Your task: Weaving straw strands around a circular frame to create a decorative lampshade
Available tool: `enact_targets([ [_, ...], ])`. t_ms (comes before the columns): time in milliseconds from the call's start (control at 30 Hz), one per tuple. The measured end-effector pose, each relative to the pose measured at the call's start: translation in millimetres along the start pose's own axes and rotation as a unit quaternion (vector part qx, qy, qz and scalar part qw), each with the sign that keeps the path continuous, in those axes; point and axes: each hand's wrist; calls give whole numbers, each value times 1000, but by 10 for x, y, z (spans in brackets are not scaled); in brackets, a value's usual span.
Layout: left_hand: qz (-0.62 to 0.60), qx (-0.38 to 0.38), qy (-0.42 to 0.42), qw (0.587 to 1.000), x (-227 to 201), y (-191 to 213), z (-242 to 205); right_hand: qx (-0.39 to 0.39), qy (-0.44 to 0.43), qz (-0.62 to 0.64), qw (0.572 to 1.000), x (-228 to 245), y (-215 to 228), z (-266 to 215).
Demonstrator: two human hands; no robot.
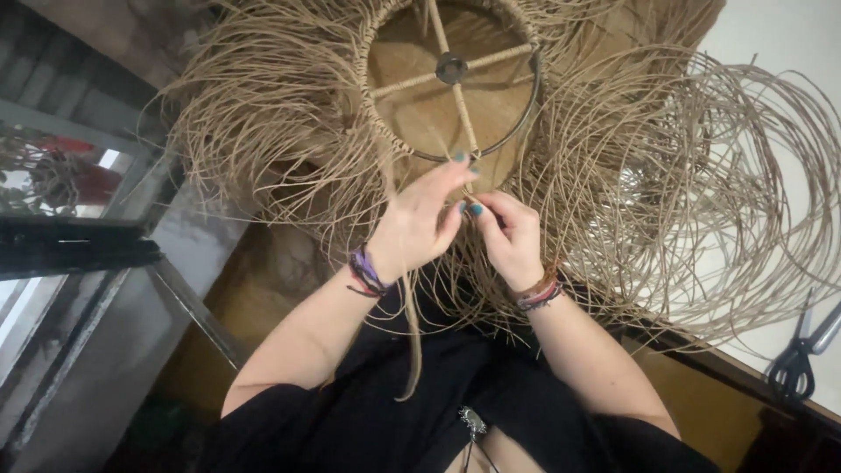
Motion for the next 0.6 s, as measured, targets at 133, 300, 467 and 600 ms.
enact_targets([
  [133,49,21,-62,997,226,-53,36,-26,20,-18,999,31,5,-3],
  [300,37,176,-111,977,154,267,365,-104,100,-167,975,-93,-55,-68],
  [467,12,249,-88,964,102,433,556,-83,127,-219,964,-184,-53,-73],
  [600,11,218,-124,968,-12,623,609,-83,36,-82,992,175,-1,1],
])
Point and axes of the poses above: each hand's wrist, its own z-axis towards the middle knuckle, its own y-axis out of the back of the hand, x = y × z, and after that the axes turned 7 degrees about x, right-handed
